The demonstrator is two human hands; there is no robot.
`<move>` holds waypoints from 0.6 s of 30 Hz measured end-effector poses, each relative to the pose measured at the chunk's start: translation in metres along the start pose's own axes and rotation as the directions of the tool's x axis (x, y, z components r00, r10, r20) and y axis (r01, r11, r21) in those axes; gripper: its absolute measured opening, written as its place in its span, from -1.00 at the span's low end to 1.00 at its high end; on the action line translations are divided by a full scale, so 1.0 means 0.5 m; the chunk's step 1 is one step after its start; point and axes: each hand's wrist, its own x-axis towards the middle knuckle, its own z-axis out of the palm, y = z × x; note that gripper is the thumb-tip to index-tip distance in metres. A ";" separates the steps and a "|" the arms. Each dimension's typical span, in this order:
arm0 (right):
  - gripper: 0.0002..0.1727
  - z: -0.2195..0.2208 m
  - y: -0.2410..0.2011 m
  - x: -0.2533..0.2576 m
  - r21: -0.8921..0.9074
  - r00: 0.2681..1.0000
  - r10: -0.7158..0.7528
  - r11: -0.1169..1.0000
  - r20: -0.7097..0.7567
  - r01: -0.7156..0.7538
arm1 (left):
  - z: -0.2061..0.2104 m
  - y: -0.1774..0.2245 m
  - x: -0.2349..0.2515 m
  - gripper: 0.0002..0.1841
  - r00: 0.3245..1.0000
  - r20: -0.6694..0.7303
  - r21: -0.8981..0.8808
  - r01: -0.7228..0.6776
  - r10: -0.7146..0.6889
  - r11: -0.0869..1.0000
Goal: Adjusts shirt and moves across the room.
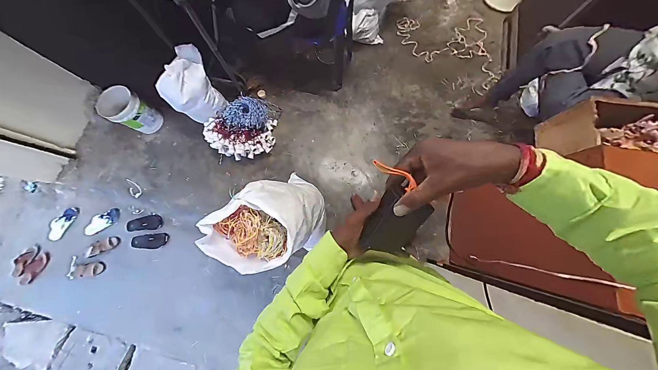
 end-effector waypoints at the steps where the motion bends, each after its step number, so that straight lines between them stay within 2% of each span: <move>1: -0.67 -0.001 -0.009 0.004 0.032 0.999 -0.052 0.998 -0.009 0.052 | -0.008 -0.006 -0.009 -0.38 0.998 0.042 -0.079 -0.051 0.054 0.996; 3: -0.43 -0.006 -0.014 -0.002 0.102 0.981 -0.158 0.980 -0.111 0.170 | -0.040 -0.016 -0.035 -0.43 0.974 0.109 -0.091 -0.188 0.198 0.978; 5: -0.26 -0.004 -0.002 -0.014 0.246 0.940 -0.227 0.925 -0.254 0.290 | -0.087 -0.032 -0.065 -0.47 0.919 0.185 -0.004 -0.354 0.349 0.935; 8: -0.23 0.026 0.034 -0.019 0.406 0.889 -0.260 0.816 -0.377 0.411 | -0.128 -0.013 -0.086 -0.39 0.780 0.439 0.049 -0.517 0.446 0.854; 9: -0.22 0.041 0.048 -0.013 0.426 0.878 -0.274 0.792 -0.391 0.437 | -0.130 0.004 -0.086 -0.43 0.727 0.510 0.030 -0.549 0.459 0.835; 12: -0.31 0.096 0.079 0.006 0.471 0.884 -0.262 0.768 -0.387 0.434 | -0.136 0.025 -0.091 -0.47 0.634 0.563 -0.050 -0.615 0.531 0.787; 15: -0.39 0.140 0.081 0.027 0.500 0.887 -0.232 0.756 -0.398 0.422 | -0.137 0.053 -0.098 -0.35 0.606 0.580 -0.029 -0.653 0.544 0.757; 18: -0.42 0.168 0.077 0.041 0.535 0.892 -0.197 0.740 -0.406 0.407 | -0.133 0.076 -0.116 -0.34 0.617 0.578 -0.013 -0.647 0.534 0.762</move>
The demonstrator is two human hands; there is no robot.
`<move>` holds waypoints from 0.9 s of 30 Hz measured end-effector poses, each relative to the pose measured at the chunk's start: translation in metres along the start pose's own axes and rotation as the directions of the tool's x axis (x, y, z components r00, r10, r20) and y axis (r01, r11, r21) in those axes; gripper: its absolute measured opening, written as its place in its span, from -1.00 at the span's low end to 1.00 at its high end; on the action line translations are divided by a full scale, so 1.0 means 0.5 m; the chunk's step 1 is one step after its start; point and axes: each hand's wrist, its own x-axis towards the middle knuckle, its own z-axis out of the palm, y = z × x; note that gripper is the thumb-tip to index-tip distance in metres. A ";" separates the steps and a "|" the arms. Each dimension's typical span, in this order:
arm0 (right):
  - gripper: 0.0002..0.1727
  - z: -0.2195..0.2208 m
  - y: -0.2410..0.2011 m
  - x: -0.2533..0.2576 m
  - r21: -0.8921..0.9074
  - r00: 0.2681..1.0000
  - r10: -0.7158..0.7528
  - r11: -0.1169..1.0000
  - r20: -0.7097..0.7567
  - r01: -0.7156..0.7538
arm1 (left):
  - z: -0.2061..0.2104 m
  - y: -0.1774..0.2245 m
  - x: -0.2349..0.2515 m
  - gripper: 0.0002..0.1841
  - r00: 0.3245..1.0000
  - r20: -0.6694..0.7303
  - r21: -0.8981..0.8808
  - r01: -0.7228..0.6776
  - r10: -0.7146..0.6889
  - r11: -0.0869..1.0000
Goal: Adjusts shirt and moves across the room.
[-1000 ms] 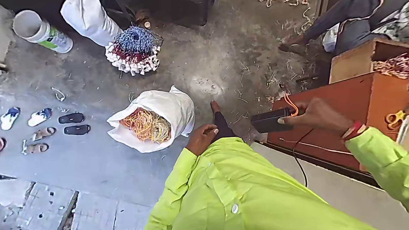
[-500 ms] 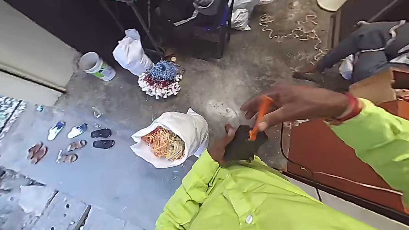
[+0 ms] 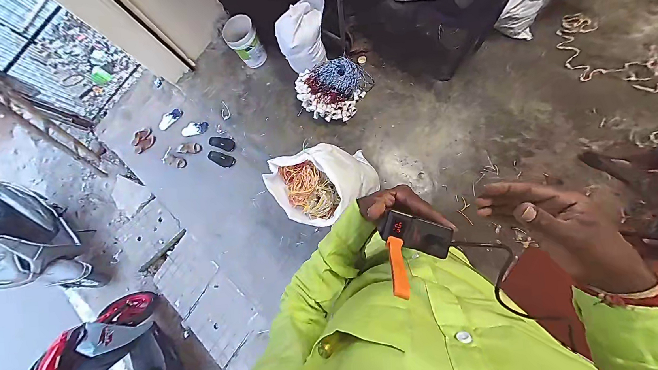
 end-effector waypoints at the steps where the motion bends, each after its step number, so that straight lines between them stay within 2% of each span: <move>1: -0.42 0.005 0.004 0.000 0.002 1.000 0.007 1.000 -0.010 -0.007 | -0.002 0.004 -0.002 -0.33 1.000 0.006 0.015 -0.006 0.006 1.000; 5: -0.41 0.012 0.011 0.002 0.005 0.999 0.032 0.999 -0.018 -0.032 | -0.012 0.014 -0.008 -0.28 0.998 0.053 0.049 0.016 -0.018 0.999; 9: -0.47 0.012 -0.001 0.018 0.047 0.999 0.036 0.998 -0.009 -0.035 | -0.016 0.013 -0.017 -0.30 0.998 0.053 -0.010 0.044 -0.044 0.999; 12: -0.50 0.017 -0.014 0.031 0.012 0.999 0.026 1.000 -0.019 -0.026 | -0.026 0.009 -0.018 -0.31 0.997 0.074 -0.017 0.035 -0.034 0.999; 17: -0.61 0.033 -0.020 0.040 0.010 0.999 0.034 0.999 -0.009 -0.034 | -0.034 0.008 -0.026 -0.28 0.997 0.066 0.002 0.034 -0.034 0.999; 24: -0.63 0.043 -0.008 0.041 0.025 0.999 0.049 0.998 0.000 -0.049 | -0.040 0.022 -0.017 -0.39 0.998 0.064 -0.029 0.025 -0.023 0.999; 27: -0.64 0.041 -0.010 0.041 0.018 0.997 0.068 0.998 -0.029 -0.068 | -0.049 0.014 -0.017 -0.37 0.998 0.061 -0.054 -0.005 0.008 0.999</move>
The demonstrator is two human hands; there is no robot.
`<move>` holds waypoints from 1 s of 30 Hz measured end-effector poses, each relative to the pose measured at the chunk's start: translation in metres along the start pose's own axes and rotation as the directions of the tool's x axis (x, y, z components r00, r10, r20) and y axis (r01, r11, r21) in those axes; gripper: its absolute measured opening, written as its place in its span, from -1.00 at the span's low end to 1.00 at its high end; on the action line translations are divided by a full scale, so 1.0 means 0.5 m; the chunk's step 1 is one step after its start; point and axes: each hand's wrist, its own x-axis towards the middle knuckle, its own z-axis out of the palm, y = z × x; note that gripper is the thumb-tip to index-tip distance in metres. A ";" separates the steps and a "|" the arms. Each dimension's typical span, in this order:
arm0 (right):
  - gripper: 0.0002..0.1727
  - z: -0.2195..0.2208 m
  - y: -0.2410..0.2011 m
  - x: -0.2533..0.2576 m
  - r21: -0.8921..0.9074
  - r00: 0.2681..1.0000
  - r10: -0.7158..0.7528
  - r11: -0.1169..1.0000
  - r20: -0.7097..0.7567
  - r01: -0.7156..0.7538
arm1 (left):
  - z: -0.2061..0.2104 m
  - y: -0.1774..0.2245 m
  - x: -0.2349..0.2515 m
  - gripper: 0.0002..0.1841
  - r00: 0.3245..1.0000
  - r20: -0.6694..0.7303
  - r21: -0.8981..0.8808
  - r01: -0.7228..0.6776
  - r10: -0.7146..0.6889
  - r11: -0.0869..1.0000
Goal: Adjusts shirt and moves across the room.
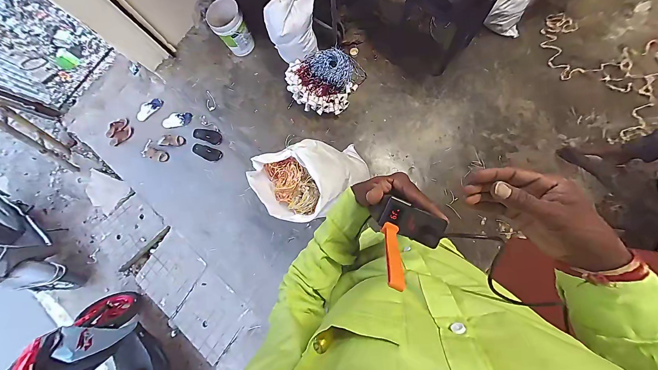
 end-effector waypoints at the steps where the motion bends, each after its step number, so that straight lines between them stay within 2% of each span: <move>1: -0.64 -0.002 -0.001 0.001 0.000 1.000 0.006 1.000 -0.005 -0.006 | -0.004 -0.004 0.000 -0.37 1.000 0.000 -0.014 -0.014 0.014 1.000; 5: -0.66 -0.015 0.002 0.006 0.006 0.999 0.020 1.000 -0.030 -0.020 | -0.015 -0.003 0.014 -0.36 1.000 0.000 -0.019 -0.003 0.003 1.000; 7: -0.55 -0.025 0.007 0.009 -0.003 0.999 -0.009 1.000 -0.033 0.009 | -0.027 -0.006 0.015 -0.34 0.999 -0.027 0.042 0.037 -0.036 0.998; 8: -0.35 -0.027 0.012 0.015 -0.036 0.999 -0.048 0.998 0.006 0.048 | -0.029 -0.004 0.011 -0.33 0.994 -0.084 0.095 0.084 -0.076 0.992; 10: 0.18 -0.015 0.018 0.038 -0.197 0.971 -0.109 0.969 0.213 0.152 | -0.029 -0.015 0.009 -0.38 0.960 -0.246 0.145 0.174 -0.135 0.974; 11: 0.27 0.005 0.025 0.050 -0.281 0.944 -0.130 0.934 0.304 0.219 | -0.017 -0.025 0.008 -0.44 0.918 -0.354 0.101 0.226 -0.178 0.969; 12: 0.16 0.029 0.043 0.062 -0.313 0.926 -0.172 0.907 0.336 0.282 | 0.007 -0.029 0.009 -0.55 0.839 -0.491 0.049 0.296 -0.236 0.954; 14: -0.30 0.071 0.089 0.095 -0.336 0.935 -0.214 0.891 0.282 0.305 | 0.046 -0.031 -0.004 -0.68 0.617 -0.723 -0.023 0.429 -0.312 0.903; 15: -0.41 0.081 0.111 0.110 -0.321 0.950 -0.167 0.914 0.262 0.250 | 0.057 -0.029 -0.024 -0.71 0.468 -0.834 -0.032 0.487 -0.291 0.873; 16: -0.47 0.090 0.140 0.118 -0.267 0.964 -0.113 0.947 0.241 0.178 | 0.064 -0.021 -0.062 -0.67 0.292 -0.930 -0.020 0.563 -0.222 0.826; 17: -0.50 0.091 0.175 0.119 -0.184 0.973 -0.049 0.979 0.224 0.092 | 0.062 -0.015 -0.116 -0.68 0.037 -0.999 0.005 0.685 -0.028 0.729; 18: -0.52 0.088 0.212 0.125 -0.097 0.980 0.022 0.995 0.197 -0.003 | 0.029 0.001 -0.199 -0.61 -0.191 -0.957 -0.027 0.806 0.217 0.591; 19: -0.52 0.083 0.253 0.137 -0.017 0.983 0.096 0.995 0.158 -0.095 | -0.037 0.022 -0.319 -0.36 -0.334 -0.849 -0.138 0.888 0.408 0.440; 20: -0.51 0.074 0.295 0.147 0.041 0.978 0.176 0.983 0.116 -0.182 | -0.121 0.041 -0.459 -0.04 -0.432 -0.771 -0.307 0.896 0.468 0.322; 21: -0.53 0.064 0.323 0.143 0.062 0.961 0.264 0.961 0.083 -0.269 | -0.188 0.036 -0.591 0.16 -0.540 -0.723 -0.480 0.841 0.432 0.249; 22: -0.54 0.050 0.339 0.126 0.069 0.936 0.344 0.934 0.076 -0.349 | -0.227 0.001 -0.697 0.16 -0.637 -0.680 -0.608 0.767 0.364 0.206; 23: -0.55 0.037 0.356 0.123 0.051 0.917 0.390 0.918 0.079 -0.394 | -0.270 -0.022 -0.765 0.02 -0.684 -0.663 -0.665 0.725 0.305 0.181; 25: -0.58 0.001 0.366 0.130 -0.031 0.916 0.401 0.916 0.024 -0.400 | -0.357 -0.051 -0.790 -0.26 -0.693 -0.676 -0.677 0.718 0.250 0.161; 27: -0.63 -0.036 0.341 0.079 0.003 0.902 0.419 0.907 -0.107 -0.421 | -0.339 -0.080 -0.764 -0.47 -0.680 -0.706 -0.678 0.729 0.198 0.088; 30: -0.65 -0.093 0.325 0.076 0.212 0.900 0.398 0.909 -0.177 -0.360 | -0.356 0.014 -0.683 -0.54 -0.595 -0.801 -0.599 0.797 0.068 -0.077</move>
